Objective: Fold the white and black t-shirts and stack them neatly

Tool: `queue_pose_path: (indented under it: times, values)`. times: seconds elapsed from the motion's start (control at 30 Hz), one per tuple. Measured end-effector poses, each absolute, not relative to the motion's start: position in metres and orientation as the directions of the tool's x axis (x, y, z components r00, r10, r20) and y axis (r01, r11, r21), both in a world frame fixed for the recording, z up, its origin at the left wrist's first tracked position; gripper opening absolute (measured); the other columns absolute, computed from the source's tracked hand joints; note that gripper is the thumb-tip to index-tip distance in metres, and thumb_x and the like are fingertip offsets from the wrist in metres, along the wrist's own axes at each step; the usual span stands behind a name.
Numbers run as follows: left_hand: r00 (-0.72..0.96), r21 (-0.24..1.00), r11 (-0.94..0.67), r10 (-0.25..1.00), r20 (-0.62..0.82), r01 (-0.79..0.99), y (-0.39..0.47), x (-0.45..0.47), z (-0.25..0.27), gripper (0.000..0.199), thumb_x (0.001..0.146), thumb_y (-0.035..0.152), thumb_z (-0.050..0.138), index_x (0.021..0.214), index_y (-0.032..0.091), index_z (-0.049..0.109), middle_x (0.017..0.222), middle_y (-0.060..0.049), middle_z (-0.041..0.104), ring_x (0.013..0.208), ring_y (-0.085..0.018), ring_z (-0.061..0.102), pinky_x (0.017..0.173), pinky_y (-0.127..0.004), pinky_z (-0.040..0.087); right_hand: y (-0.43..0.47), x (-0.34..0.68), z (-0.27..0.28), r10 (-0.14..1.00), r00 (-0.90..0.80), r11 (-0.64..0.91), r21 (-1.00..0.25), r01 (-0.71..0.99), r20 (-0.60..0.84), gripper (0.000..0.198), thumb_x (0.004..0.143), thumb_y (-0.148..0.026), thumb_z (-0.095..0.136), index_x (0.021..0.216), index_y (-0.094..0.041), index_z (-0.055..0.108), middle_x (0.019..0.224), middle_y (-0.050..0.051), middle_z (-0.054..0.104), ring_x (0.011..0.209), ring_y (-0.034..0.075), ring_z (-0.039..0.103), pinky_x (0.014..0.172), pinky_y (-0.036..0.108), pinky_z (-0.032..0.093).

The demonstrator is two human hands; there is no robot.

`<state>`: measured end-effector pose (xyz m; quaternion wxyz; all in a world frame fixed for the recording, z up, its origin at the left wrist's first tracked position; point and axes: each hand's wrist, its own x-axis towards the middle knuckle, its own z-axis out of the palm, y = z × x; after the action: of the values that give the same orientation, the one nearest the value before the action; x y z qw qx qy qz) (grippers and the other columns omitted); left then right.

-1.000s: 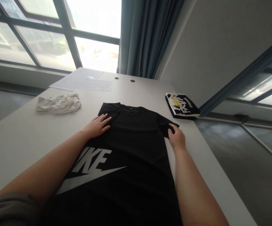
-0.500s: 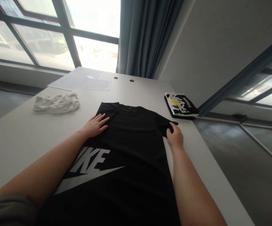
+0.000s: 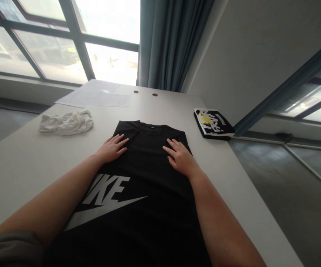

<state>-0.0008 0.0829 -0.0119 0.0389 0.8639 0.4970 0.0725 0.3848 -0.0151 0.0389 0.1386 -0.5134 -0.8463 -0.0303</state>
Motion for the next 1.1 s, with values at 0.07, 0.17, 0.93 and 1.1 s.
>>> queue_pose_path:
  times: [0.07, 0.17, 0.93, 1.1]
  values:
    - [0.498, 0.135, -0.504, 0.864, 0.081, 0.853, 0.082, -0.001, -0.011, 0.061, 0.105, 0.055, 0.041, 0.161, 0.032, 0.042, 0.172, -0.005, 0.031, 0.160, -0.030, 0.028, 0.130, -0.049, 0.024, -0.017, 0.391, 0.038, 0.906, -0.309, 0.330, -0.025, 0.944, 0.287, 0.050, 0.096, -0.029, 0.058, 0.145, -0.022, 0.063, 0.156, 0.013, 0.051, 0.143, 0.035, 0.047, 0.119, 0.054, 0.040]
    - [0.500, 0.129, -0.505, 0.863, 0.070, 0.853, 0.082, 0.000, -0.009, 0.061, 0.105, 0.055, 0.041, 0.162, 0.031, 0.042, 0.172, -0.006, 0.031, 0.160, -0.031, 0.028, 0.130, -0.049, 0.024, -0.016, 0.407, 0.032, 0.969, -0.047, 0.042, 0.027, 0.999, 0.243, 0.047, 0.091, -0.036, 0.068, 0.135, -0.020, 0.069, 0.127, 0.016, 0.069, 0.114, 0.035, 0.063, 0.098, 0.048, 0.052]
    - [0.491, 0.149, -0.500, 0.866, 0.097, 0.853, 0.083, -0.001, -0.013, 0.061, 0.103, 0.056, 0.044, 0.160, 0.033, 0.044, 0.172, -0.004, 0.033, 0.159, -0.030, 0.029, 0.130, -0.049, 0.025, 0.004, 0.401, 0.014, 0.957, 0.090, -0.049, -0.154, 0.987, 0.274, 0.016, 0.092, -0.025, 0.058, 0.093, -0.020, 0.073, 0.094, 0.008, 0.073, 0.085, 0.024, 0.066, 0.073, 0.032, 0.048]
    - [0.492, 0.156, -0.502, 0.865, 0.103, 0.850, 0.084, 0.000, -0.013, 0.061, 0.103, 0.056, 0.045, 0.160, 0.033, 0.045, 0.172, -0.004, 0.033, 0.159, -0.031, 0.030, 0.130, -0.050, 0.025, 0.006, 0.393, 0.014, 0.935, -0.004, 0.118, -0.302, 0.946, 0.354, 0.027, 0.097, -0.029, 0.053, 0.109, -0.019, 0.074, 0.106, 0.010, 0.076, 0.096, 0.025, 0.070, 0.090, 0.036, 0.055]
